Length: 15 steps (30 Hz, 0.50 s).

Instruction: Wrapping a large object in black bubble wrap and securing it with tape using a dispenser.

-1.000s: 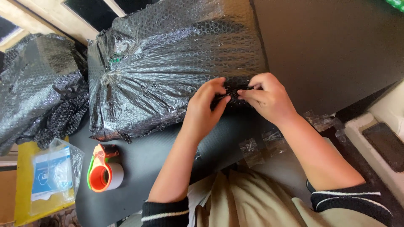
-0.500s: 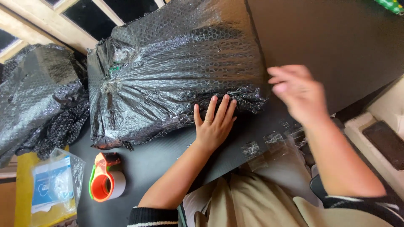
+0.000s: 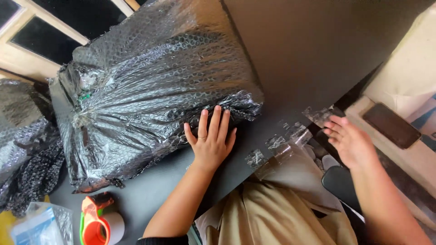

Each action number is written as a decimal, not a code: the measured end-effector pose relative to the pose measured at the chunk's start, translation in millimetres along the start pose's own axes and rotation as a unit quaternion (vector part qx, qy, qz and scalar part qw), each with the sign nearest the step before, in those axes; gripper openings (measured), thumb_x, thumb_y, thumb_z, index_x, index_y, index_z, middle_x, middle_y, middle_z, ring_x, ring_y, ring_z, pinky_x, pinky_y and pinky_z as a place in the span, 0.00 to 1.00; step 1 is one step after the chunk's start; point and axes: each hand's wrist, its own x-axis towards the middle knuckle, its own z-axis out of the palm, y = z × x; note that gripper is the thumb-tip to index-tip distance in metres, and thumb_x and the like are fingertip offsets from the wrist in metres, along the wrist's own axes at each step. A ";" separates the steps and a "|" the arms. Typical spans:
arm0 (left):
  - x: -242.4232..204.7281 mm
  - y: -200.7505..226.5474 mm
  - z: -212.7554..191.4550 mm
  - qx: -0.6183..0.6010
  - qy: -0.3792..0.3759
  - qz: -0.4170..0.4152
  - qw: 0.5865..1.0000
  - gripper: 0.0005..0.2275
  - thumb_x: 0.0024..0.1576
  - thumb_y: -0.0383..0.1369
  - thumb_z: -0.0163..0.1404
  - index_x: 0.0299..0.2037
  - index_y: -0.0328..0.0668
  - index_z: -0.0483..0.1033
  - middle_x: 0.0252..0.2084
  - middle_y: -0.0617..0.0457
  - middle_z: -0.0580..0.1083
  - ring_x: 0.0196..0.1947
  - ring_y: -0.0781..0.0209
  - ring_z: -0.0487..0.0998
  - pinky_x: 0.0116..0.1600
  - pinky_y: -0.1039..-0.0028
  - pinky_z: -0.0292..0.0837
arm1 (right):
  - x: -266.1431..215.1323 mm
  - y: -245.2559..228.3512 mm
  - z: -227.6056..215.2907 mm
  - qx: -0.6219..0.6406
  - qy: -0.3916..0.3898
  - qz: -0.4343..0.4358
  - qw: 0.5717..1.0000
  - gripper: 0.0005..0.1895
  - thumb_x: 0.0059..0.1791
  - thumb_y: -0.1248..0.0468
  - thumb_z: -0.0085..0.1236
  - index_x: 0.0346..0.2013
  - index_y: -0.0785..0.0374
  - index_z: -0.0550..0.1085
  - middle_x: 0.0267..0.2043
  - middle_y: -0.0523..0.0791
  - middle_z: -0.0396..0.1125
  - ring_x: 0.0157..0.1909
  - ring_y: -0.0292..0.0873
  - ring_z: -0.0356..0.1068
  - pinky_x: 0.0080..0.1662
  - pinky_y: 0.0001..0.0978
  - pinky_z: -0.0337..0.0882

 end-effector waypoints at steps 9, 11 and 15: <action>0.1 -3.0 -2.5 -0.012 0.003 -0.011 1.000 0.20 0.67 0.52 0.43 0.67 0.63 0.73 0.69 0.62 0.69 0.72 0.56 0.62 0.74 0.44 0.41 | -53.2 -34.7 71.2 -0.227 0.132 -0.249 0.932 0.04 0.55 0.63 0.68 0.42 0.57 0.80 0.37 0.41 0.74 0.39 0.30 0.72 0.43 0.20 0.70; -0.5 -2.8 -1.6 -0.015 0.011 -0.019 1.000 0.19 0.68 0.51 0.43 0.66 0.64 0.74 0.69 0.63 0.69 0.71 0.57 0.63 0.74 0.46 0.41 | -71.1 -44.3 81.1 -0.289 0.124 -0.326 0.892 0.01 0.58 0.67 0.66 0.43 0.60 0.81 0.41 0.42 0.75 0.43 0.31 0.72 0.49 0.22 0.71; -1.4 -3.9 -0.8 -0.014 0.008 -0.015 1.000 0.19 0.67 0.50 0.44 0.66 0.65 0.74 0.69 0.63 0.68 0.71 0.58 0.62 0.74 0.46 0.41 | -116.1 -83.1 118.9 -0.383 -0.049 -0.568 0.726 0.08 0.53 0.78 0.64 0.33 0.64 0.81 0.34 0.45 0.75 0.36 0.43 0.72 0.45 0.34 0.70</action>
